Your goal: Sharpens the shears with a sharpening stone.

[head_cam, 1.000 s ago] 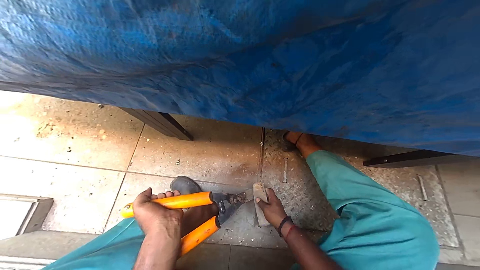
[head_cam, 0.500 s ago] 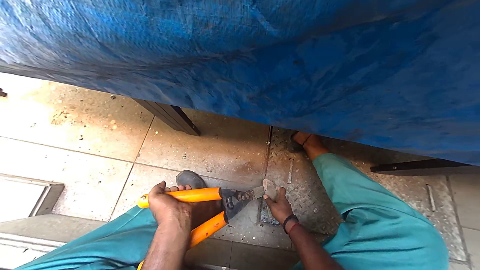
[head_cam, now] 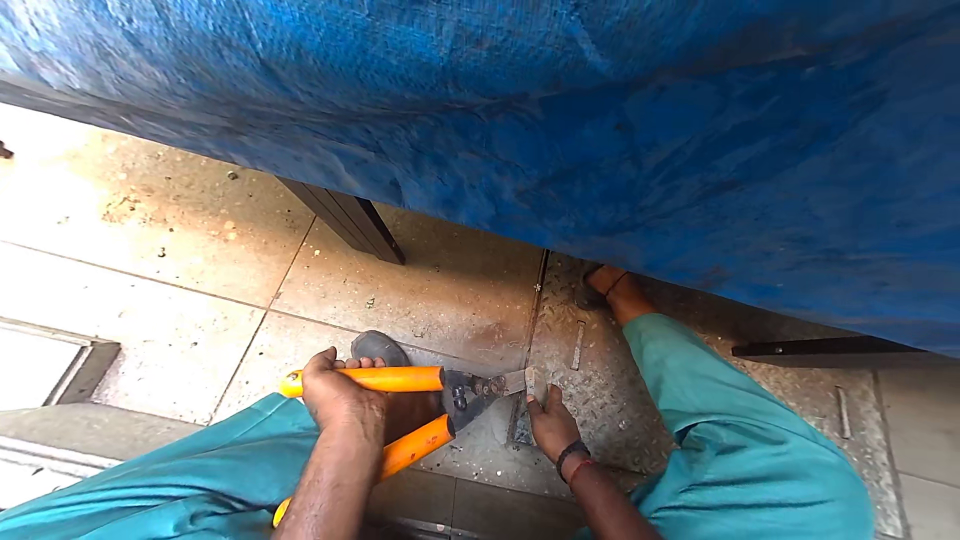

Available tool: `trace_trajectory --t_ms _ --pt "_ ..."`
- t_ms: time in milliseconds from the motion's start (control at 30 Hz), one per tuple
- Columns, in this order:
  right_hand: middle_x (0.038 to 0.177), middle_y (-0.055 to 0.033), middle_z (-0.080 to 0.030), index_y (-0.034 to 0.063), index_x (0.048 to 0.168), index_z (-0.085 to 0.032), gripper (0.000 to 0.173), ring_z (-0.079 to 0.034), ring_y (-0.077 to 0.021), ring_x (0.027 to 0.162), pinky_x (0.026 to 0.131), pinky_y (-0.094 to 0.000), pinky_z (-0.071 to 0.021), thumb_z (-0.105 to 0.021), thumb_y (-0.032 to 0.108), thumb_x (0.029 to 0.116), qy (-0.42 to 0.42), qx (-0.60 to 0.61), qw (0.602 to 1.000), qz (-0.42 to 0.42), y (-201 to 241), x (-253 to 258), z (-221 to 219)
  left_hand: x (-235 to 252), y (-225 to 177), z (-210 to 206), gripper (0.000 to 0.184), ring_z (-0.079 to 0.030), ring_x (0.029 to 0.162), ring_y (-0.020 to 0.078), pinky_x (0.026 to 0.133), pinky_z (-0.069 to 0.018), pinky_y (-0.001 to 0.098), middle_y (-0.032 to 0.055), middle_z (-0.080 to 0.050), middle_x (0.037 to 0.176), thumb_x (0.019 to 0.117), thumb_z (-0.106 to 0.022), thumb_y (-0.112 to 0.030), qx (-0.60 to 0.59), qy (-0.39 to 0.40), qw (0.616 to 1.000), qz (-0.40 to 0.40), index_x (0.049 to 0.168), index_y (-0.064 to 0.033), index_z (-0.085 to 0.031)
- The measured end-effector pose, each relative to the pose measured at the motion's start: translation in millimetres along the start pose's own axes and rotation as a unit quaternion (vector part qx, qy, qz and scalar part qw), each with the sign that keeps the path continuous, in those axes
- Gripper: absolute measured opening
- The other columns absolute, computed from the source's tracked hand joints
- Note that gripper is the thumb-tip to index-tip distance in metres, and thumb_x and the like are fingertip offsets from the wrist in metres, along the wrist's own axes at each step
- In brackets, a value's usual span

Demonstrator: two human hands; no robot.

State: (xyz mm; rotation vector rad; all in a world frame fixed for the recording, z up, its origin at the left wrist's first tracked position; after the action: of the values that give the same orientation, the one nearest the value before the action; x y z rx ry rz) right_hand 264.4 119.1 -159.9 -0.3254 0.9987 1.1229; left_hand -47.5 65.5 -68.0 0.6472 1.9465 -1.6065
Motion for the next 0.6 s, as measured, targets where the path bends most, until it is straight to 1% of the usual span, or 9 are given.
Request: trace_trajectory --t_ms 67,167,267,333,433,533,600 --pt "0.126 -0.0176 -0.068 0.013 0.16 -0.028 0.068 -0.067 -0.0335 0.117 0.1 -0.0534 -0.0525 -0.043 0.052 0.1057 -0.01 -0.023 1.0 0.007 8.7 -13.9 -1.6 0.2 0.0 -0.7 0.019 -0.047 0.05 0.0124 0.055 -0.0504 0.033 -0.0037 -0.039 0.06 0.0996 -0.05 -0.025 0.002 -0.005 1.0 -0.002 0.085 -0.0198 -0.04" --pt "0.131 -0.0189 -0.064 0.0183 0.165 -0.019 0.073 -0.067 -0.0343 0.115 0.098 -0.0519 -0.0541 -0.042 0.054 0.1053 -0.035 -0.089 0.995 0.024 18.2 -30.6 -7.1 -3.2 0.1 -1.2 0.018 -0.047 0.05 0.0125 0.054 -0.0502 0.0332 -0.0034 -0.039 0.061 0.0996 -0.051 -0.026 0.003 -0.006 1.0 0.004 0.085 -0.02 -0.041" --pt "0.133 -0.0198 -0.06 0.0233 0.166 -0.019 0.072 -0.069 -0.0328 0.107 0.091 -0.048 -0.0579 -0.04 0.054 0.1049 -0.067 -0.189 0.979 0.031 22.7 -32.6 -10.3 -3.9 -1.2 -1.7 0.018 -0.046 0.05 0.0128 0.054 -0.0496 0.0329 -0.0032 -0.039 0.062 0.0995 -0.051 -0.026 -0.003 -0.005 1.0 0.013 0.086 -0.0201 -0.041" --pt "0.135 -0.021 -0.058 0.0235 0.166 -0.018 0.071 -0.07 -0.0333 0.107 0.09 -0.0469 -0.0584 -0.04 0.054 0.1055 -0.076 -0.224 0.971 0.031 22.2 -29.9 -14.7 -1.5 -0.7 0.5 0.017 -0.046 0.051 0.0129 0.054 -0.0491 0.0327 -0.0027 -0.039 0.063 0.0994 -0.051 -0.026 -0.002 -0.011 1.0 0.021 0.087 -0.0203 -0.041" --pt "0.136 -0.0215 -0.057 0.0232 0.166 -0.018 0.072 -0.07 -0.0338 0.108 0.09 -0.0473 -0.0588 -0.04 0.054 0.1051 -0.082 -0.242 0.967 0.027 22.5 -22.0 -12.4 2.6 0.6 3.0 0.019 -0.045 0.051 0.0131 0.054 -0.0485 0.0334 -0.0021 -0.038 0.063 0.0989 -0.051 -0.025 -0.007 -0.026 0.999 0.031 0.085 -0.0203 -0.039" --pt "0.135 -0.0208 -0.06 0.0231 0.165 -0.02 0.071 -0.068 -0.0342 0.114 0.093 -0.0491 -0.0573 -0.042 0.054 0.1047 -0.067 -0.227 0.972 0.005 18.0 -8.1 -0.5 -1.0 -1.1 4.3 0.019 -0.045 0.05 0.0128 0.053 -0.0488 0.0324 -0.0023 -0.038 0.061 0.0994 -0.05 -0.024 -0.008 -0.028 0.999 0.026 0.084 -0.0198 -0.039" --pt "0.135 -0.0209 -0.06 0.0242 0.165 -0.021 0.071 -0.068 -0.0346 0.113 0.094 -0.0497 -0.0567 -0.043 0.053 0.1044 -0.054 -0.221 0.974 0.02 20.3 -13.0 2.3 -0.3 -3.5 1.9 0.018 -0.045 0.05 0.0127 0.053 -0.0488 0.0323 -0.0024 -0.038 0.062 0.0994 -0.05 -0.023 -0.005 -0.021 1.0 0.02 0.085 -0.0195 -0.04"
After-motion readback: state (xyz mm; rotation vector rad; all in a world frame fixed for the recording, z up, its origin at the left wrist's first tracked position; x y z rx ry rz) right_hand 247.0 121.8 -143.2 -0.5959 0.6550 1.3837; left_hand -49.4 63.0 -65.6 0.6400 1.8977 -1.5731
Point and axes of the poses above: each hand's wrist, its own x-axis towards the middle knuckle, its own z-axis out of the back of the hand, y = z × x, the point moved 4 cm from there along x, towards the middle knuckle
